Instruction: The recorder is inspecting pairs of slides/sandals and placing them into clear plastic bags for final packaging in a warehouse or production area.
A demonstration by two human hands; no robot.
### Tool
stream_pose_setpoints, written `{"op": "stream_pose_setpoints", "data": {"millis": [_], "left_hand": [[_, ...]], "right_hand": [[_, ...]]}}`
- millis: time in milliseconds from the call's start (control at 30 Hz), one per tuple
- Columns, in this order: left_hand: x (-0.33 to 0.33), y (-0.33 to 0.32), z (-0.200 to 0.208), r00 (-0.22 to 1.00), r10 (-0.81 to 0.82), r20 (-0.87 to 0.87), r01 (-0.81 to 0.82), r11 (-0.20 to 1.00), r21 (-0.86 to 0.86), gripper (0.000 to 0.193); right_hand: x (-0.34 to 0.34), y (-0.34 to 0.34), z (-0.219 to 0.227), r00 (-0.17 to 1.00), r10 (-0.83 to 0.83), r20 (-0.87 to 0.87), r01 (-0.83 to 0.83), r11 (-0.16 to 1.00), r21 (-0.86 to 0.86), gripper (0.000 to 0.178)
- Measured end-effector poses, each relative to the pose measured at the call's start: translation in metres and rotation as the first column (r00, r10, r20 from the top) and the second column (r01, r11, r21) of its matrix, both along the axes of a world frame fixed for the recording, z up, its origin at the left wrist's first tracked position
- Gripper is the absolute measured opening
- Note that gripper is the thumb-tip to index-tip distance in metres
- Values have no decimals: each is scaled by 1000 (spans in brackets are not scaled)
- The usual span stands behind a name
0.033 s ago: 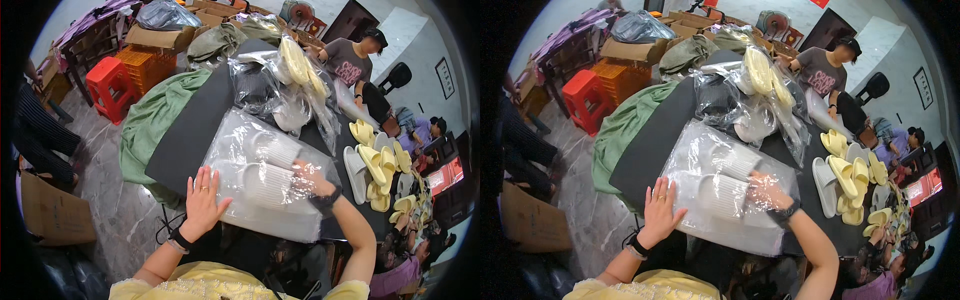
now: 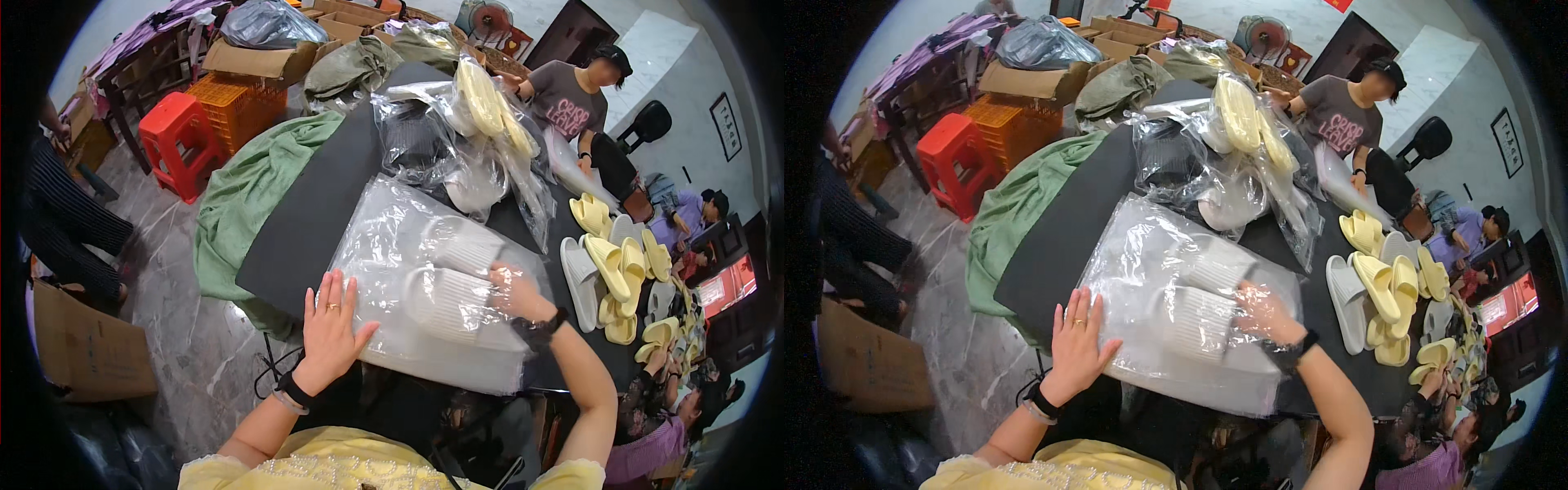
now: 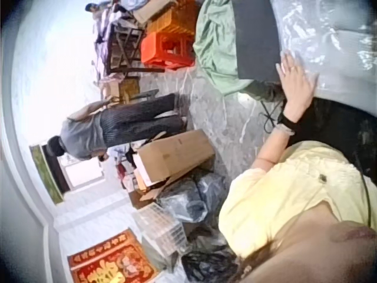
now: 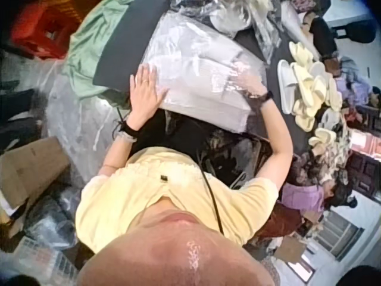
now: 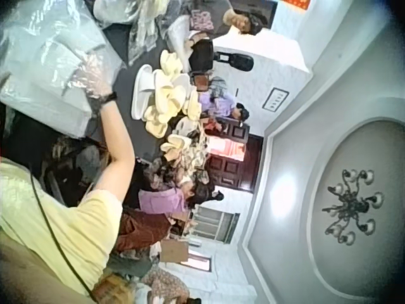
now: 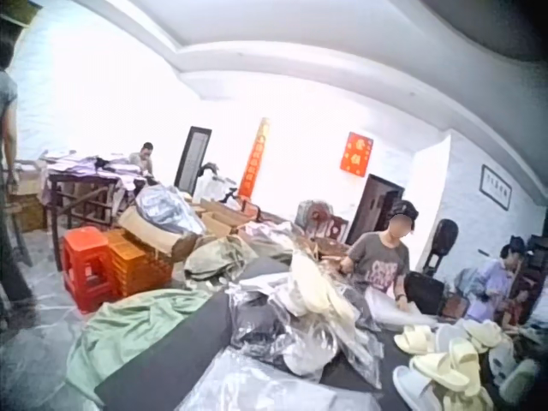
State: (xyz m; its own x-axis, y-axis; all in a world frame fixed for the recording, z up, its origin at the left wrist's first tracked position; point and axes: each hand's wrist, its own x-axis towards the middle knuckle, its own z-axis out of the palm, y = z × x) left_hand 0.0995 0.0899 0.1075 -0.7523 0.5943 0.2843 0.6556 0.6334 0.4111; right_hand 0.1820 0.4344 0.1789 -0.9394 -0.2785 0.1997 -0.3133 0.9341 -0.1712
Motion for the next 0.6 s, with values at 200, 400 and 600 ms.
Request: {"op": "stream_pose_setpoints", "data": {"millis": [200, 400, 600], "left_hand": [[0, 0, 3, 1000, 6, 3, -6, 1000, 26, 71], [3, -3, 17, 999, -23, -25, 22, 999, -23, 65], [2, 4, 24, 996, -91, -25, 93, 994, 60, 66]], "right_hand": [[118, 78, -3, 755, -639, 147, 627, 769, 121, 20], [196, 94, 47, 626, -749, -217, 765, 644, -18, 25], [124, 13, 123, 538, -832, -139, 753, 547, -365, 26]]}}
